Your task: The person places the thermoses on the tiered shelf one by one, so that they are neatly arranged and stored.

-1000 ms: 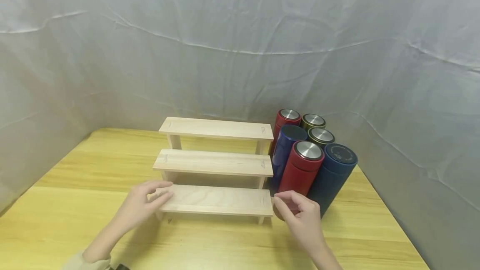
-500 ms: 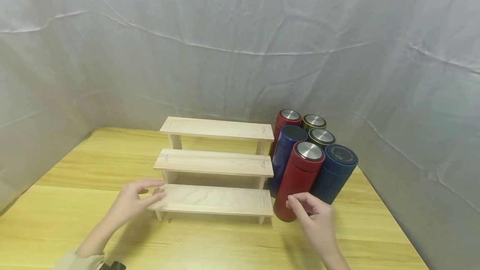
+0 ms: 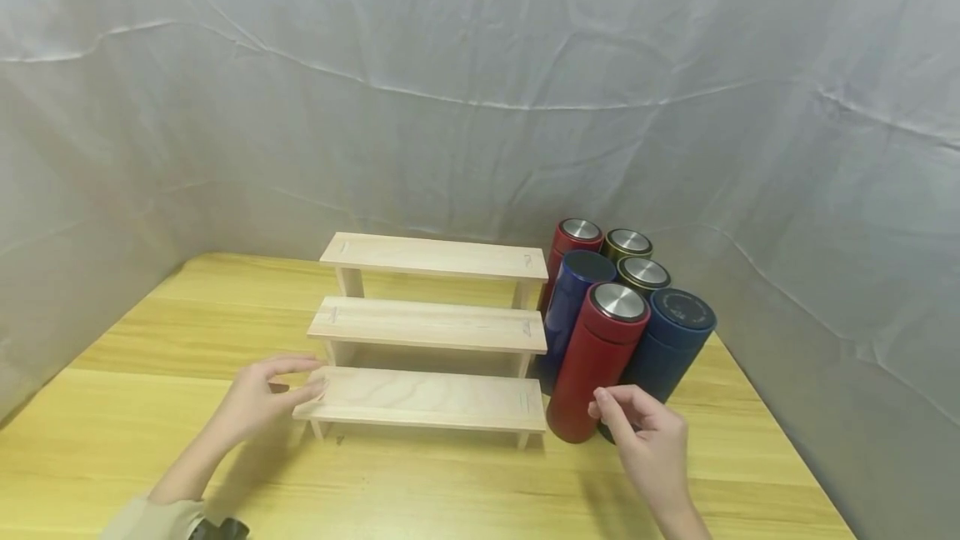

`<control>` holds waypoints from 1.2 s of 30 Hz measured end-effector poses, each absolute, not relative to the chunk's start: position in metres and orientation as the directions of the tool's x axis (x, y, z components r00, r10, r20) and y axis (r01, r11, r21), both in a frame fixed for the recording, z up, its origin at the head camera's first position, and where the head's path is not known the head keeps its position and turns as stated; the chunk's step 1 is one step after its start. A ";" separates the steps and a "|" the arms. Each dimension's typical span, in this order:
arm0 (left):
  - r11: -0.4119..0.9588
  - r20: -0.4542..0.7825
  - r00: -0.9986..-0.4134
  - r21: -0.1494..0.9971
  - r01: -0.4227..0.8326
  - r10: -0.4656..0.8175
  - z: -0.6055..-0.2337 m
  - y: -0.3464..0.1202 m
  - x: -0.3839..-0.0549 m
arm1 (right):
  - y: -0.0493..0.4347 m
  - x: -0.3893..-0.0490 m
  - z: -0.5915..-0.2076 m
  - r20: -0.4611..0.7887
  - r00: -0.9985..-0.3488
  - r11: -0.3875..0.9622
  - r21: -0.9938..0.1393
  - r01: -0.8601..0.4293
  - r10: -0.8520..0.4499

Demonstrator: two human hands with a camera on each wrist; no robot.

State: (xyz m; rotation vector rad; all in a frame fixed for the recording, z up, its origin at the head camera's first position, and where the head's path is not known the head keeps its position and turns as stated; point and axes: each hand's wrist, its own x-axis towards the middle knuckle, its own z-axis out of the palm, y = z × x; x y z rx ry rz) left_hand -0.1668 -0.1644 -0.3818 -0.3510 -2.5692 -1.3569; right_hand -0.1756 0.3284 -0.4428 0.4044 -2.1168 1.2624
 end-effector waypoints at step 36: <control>0.318 0.041 -0.975 0.941 0.111 0.219 -0.393 -0.174 -0.172 | 0.292 -0.121 -0.327 0.753 -0.544 0.629 -0.634 -0.450 0.371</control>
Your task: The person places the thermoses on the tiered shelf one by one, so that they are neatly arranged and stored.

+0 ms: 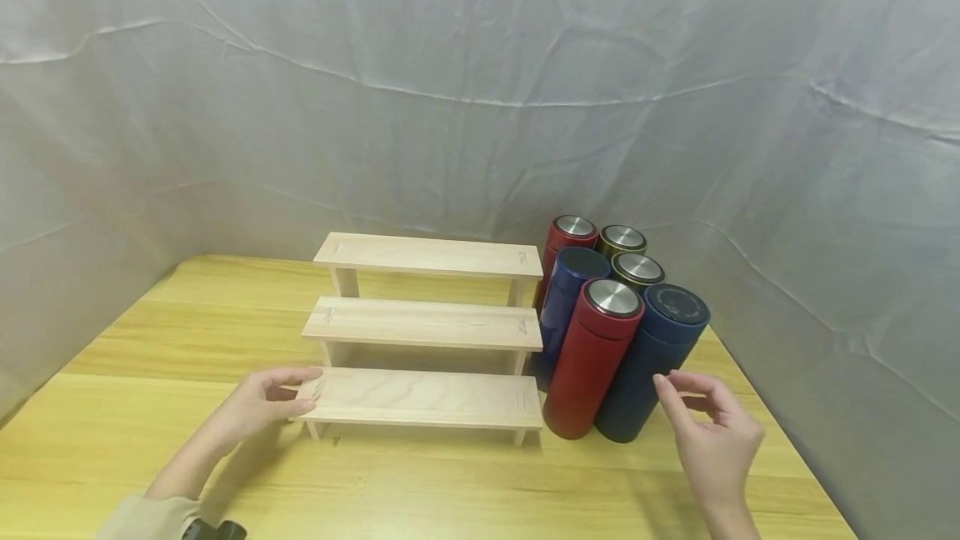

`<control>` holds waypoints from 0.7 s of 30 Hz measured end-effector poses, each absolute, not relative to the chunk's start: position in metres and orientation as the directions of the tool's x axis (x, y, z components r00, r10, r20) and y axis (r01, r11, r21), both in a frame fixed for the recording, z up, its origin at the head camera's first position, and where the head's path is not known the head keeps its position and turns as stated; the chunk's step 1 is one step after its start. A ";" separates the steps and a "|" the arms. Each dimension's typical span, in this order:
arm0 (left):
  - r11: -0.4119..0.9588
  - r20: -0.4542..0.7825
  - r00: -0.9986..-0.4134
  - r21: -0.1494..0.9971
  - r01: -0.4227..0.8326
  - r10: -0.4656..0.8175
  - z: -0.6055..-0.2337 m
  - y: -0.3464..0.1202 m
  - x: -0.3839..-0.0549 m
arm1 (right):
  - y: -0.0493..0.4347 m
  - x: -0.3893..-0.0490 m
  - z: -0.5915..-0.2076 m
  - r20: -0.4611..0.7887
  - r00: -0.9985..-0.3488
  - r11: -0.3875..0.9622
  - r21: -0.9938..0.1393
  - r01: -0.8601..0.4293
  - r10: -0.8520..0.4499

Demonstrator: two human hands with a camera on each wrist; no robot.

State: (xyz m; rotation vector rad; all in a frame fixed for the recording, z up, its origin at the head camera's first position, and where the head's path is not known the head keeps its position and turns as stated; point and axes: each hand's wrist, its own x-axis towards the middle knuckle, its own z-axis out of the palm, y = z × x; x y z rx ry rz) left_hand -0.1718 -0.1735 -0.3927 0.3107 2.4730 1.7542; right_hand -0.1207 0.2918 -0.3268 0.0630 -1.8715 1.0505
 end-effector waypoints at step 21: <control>0.267 0.014 -0.942 0.958 0.109 0.335 -0.392 -0.175 -0.172 | 0.410 -0.204 -0.440 0.616 -0.726 0.544 -0.739 -0.398 0.306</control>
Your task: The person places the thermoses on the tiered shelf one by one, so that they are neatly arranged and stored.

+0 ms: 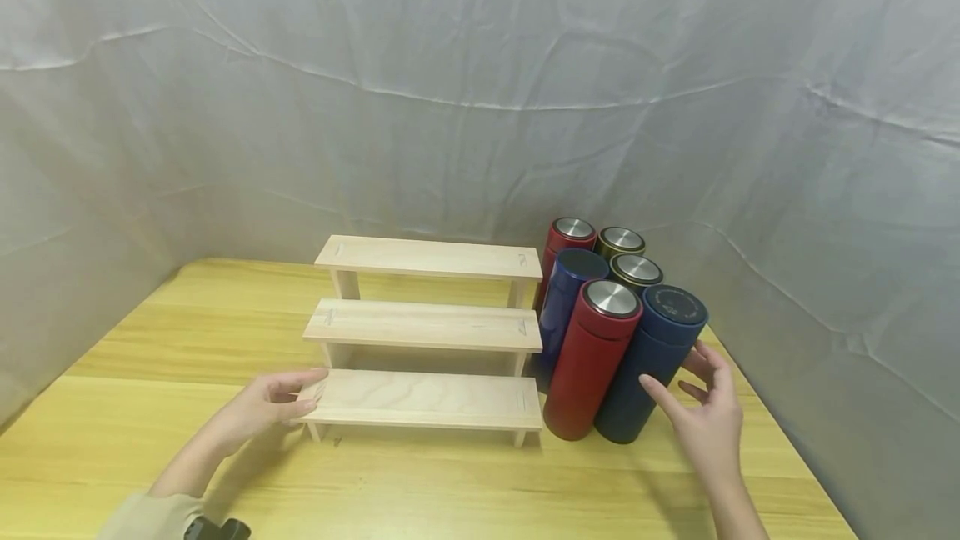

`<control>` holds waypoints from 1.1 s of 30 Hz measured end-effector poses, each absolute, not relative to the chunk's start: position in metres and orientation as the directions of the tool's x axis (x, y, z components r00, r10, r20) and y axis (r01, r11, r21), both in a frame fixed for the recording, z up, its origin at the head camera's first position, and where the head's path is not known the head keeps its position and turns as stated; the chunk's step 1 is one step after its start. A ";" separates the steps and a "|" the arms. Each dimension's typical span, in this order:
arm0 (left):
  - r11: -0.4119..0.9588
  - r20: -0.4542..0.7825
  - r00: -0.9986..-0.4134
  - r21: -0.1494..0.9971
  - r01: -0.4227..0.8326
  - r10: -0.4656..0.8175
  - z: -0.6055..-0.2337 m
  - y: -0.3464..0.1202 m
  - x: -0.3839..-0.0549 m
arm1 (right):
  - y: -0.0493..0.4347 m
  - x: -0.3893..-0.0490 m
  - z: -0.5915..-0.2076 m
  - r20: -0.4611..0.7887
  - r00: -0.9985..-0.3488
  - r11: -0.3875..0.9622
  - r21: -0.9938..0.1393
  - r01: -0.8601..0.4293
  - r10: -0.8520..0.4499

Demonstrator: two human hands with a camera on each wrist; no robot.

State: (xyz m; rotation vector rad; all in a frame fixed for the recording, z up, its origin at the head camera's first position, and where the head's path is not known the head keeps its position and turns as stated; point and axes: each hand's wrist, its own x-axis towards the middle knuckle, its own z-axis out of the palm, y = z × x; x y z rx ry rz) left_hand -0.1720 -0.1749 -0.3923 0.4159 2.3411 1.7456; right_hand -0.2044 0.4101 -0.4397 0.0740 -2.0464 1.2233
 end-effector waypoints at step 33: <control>0.133 -0.024 -0.913 0.991 0.033 0.408 -0.396 -0.176 -0.177 | 0.404 -0.211 -0.447 0.573 -0.748 0.629 -0.727 -0.275 0.336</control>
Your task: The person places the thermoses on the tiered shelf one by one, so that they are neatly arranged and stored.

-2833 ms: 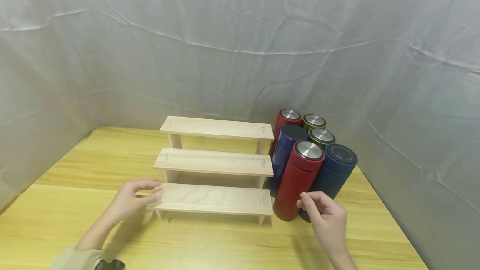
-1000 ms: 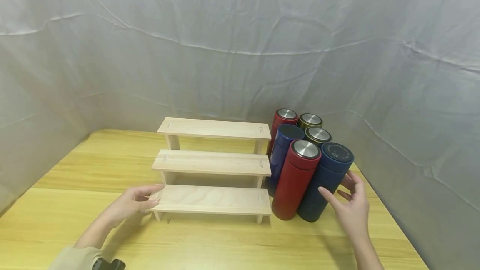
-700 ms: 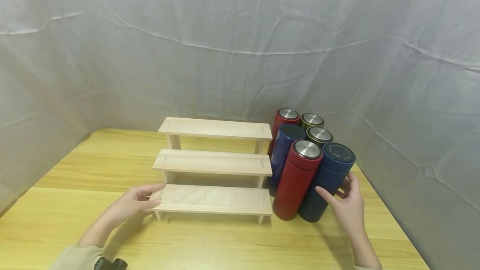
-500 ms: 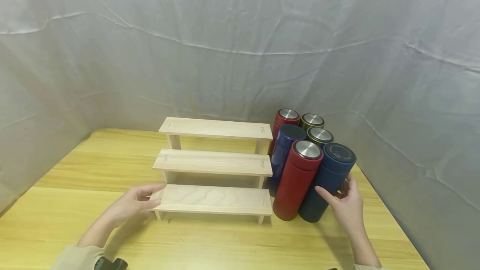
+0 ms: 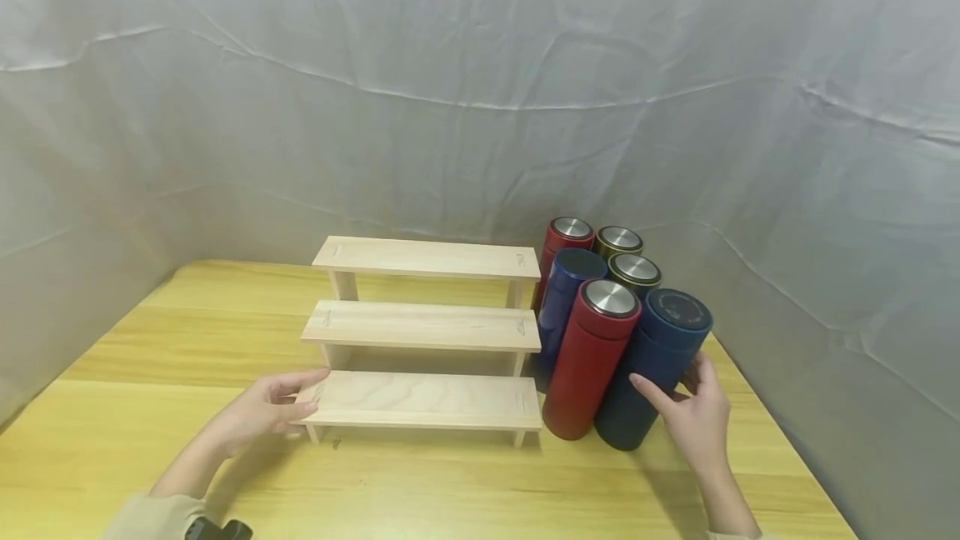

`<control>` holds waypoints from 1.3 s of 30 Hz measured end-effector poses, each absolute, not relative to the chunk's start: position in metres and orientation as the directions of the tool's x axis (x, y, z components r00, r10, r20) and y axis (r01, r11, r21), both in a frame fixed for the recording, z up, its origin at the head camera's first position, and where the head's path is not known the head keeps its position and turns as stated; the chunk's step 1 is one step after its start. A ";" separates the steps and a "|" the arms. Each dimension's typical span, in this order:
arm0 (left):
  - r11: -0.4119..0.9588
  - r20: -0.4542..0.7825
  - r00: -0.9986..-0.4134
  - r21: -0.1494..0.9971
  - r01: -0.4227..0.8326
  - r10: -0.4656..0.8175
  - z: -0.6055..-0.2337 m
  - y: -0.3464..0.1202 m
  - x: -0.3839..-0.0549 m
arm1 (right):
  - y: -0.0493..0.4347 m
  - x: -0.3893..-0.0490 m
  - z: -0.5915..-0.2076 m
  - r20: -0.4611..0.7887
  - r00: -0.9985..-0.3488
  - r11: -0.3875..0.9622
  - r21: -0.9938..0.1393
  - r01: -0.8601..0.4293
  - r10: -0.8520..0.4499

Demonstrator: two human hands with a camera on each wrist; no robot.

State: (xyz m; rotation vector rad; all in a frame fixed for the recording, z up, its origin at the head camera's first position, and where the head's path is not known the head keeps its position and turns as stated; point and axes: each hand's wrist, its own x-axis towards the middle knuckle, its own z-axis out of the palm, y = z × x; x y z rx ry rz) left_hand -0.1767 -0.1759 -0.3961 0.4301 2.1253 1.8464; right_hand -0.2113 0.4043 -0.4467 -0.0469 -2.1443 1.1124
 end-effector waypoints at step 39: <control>0.087 -0.037 -0.920 0.996 -0.003 0.390 -0.400 -0.175 -0.178 | 0.299 -0.114 -0.333 0.645 -0.693 0.623 -0.696 -0.358 0.323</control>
